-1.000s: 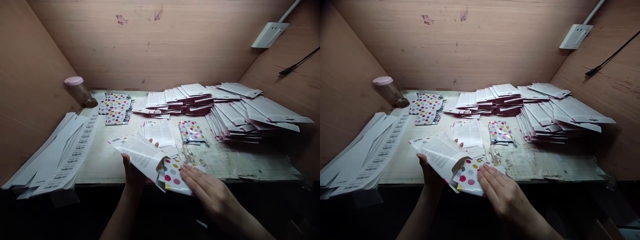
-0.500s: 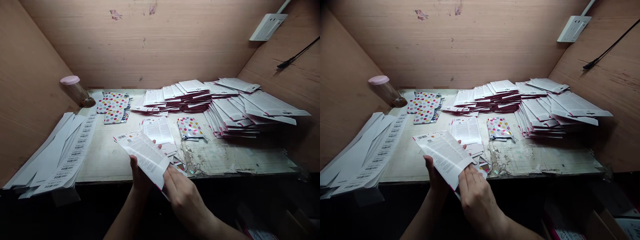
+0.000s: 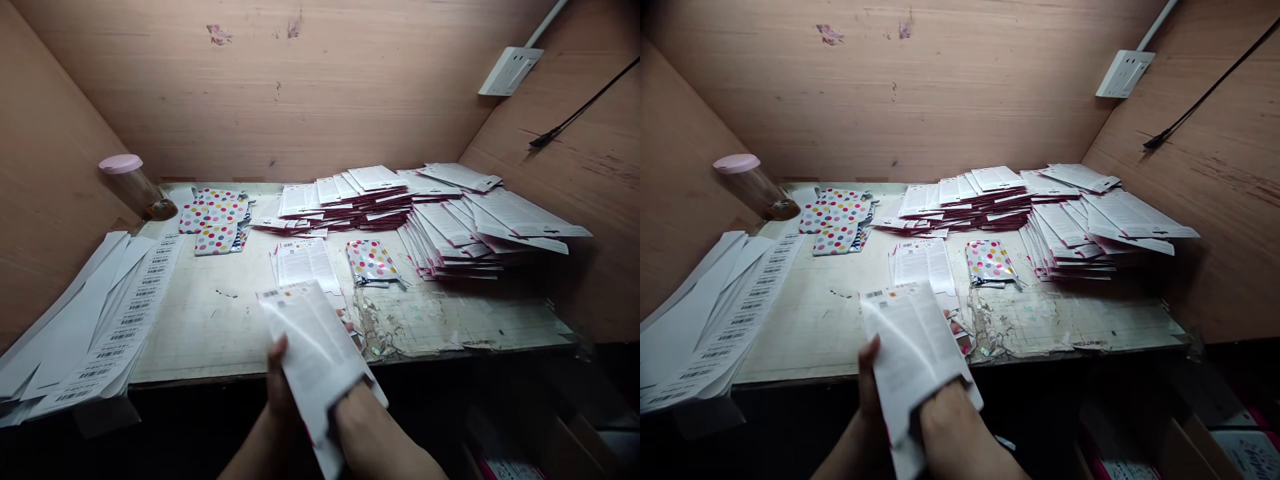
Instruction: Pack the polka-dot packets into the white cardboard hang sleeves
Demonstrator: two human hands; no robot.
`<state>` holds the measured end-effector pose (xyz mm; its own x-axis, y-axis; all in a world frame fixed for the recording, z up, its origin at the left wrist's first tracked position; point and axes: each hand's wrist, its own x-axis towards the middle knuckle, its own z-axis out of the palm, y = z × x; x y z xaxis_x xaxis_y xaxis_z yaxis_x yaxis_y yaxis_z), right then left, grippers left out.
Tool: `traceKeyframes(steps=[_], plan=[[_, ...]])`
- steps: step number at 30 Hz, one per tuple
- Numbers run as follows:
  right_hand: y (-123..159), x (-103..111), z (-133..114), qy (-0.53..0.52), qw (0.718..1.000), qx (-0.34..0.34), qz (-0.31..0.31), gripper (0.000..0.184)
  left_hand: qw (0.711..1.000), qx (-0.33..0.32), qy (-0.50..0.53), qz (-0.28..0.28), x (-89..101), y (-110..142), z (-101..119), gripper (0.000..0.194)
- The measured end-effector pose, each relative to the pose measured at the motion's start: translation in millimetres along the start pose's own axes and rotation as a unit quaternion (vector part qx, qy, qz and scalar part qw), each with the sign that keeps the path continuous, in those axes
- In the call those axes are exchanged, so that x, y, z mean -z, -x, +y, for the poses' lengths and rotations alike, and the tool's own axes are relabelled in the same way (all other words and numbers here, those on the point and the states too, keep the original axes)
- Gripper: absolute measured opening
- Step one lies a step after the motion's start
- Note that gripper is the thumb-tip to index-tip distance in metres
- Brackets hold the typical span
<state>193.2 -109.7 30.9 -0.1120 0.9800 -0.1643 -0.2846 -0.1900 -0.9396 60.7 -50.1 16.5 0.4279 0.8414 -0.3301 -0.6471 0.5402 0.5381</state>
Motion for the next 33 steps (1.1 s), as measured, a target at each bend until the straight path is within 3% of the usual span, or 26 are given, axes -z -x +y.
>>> traceKeyframes(steps=[2, 3, 5, 6, 7, 8, 10, 11, 12, 14, 16, 19, 27, 33], plan=[[12.5, 13.4, -14.4, 0.136, 0.984, 0.056, -0.097, 0.042, 0.993, -0.026, -0.069, 0.090, 19.4, -12.3, 21.6, 0.060], [15.1, 21.8, -19.2, 0.218, 0.964, 0.097, -0.114, 0.043, 0.984, -0.053, -0.124, 0.116, 28.6, -19.5, 31.1, 0.056], [9.6, 38.9, -18.6, 0.368, 0.907, 0.189, -0.072, 0.042, 0.954, -0.119, -0.246, 0.126, 42.2, -32.4, 41.0, 0.064], [2.1, 46.3, -12.6, 0.414, 0.882, 0.225, -0.029, 0.040, 0.921, -0.169, -0.321, 0.140, 46.0, -36.7, 40.8, 0.071], [-7.1, 52.5, -3.5, 0.446, 0.860, 0.250, 0.003, 0.037, 0.872, -0.225, -0.403, 0.165, 48.2, -38.8, 37.8, 0.078], [-16.8, 57.4, 7.9, 0.466, 0.843, 0.270, 0.016, 0.034, 0.801, -0.282, -0.489, 0.199, 49.4, -38.4, 33.1, 0.081], [-32.5, 63.4, 32.0, 0.485, 0.824, 0.292, 0.016, 0.030, 0.631, -0.366, -0.647, 0.220, 51.8, -30.0, 22.8, 0.066], [-37.4, 64.8, 42.3, 0.490, 0.820, 0.296, 0.018, 0.028, 0.563, -0.385, -0.708, 0.182, 54.2, -22.7, 18.9, 0.050], [-40.4, 65.2, 50.5, 0.494, 0.816, 0.298, 0.025, 0.027, 0.516, -0.390, -0.754, 0.117, 57.9, -14.4, 16.4, 0.035], [-42.9, 63.4, 59.7, 0.503, 0.809, 0.302, 0.039, 0.026, 0.466, -0.375, -0.801, -0.024, 68.4, 2.4, 14.7, 0.025], [-45.3, 58.4, 61.8, 0.516, 0.800, 0.304, 0.043, 0.023, 0.439, -0.362, -0.816, -0.101, 80.4, 14.5, 14.8, 0.042], [-53.5, 47.8, 60.7, 0.530, 0.794, 0.296, 0.049, 0.016, 0.413, -0.371, -0.824, -0.113, 94.6, 20.1, 12.9, 0.060], [-66.3, 38.2, 65.8, 0.506, 0.811, 0.281, 0.077, 0.012, 0.407, -0.418, -0.806, -0.098, 106.6, 13.0, 4.2, 0.057], [-69.5, 36.6, 69.7, 0.588, 0.760, 0.270, 0.066, 0.014, 0.414, -0.418, -0.803, -0.096, 107.2, 12.7, 4.1, 0.057]])
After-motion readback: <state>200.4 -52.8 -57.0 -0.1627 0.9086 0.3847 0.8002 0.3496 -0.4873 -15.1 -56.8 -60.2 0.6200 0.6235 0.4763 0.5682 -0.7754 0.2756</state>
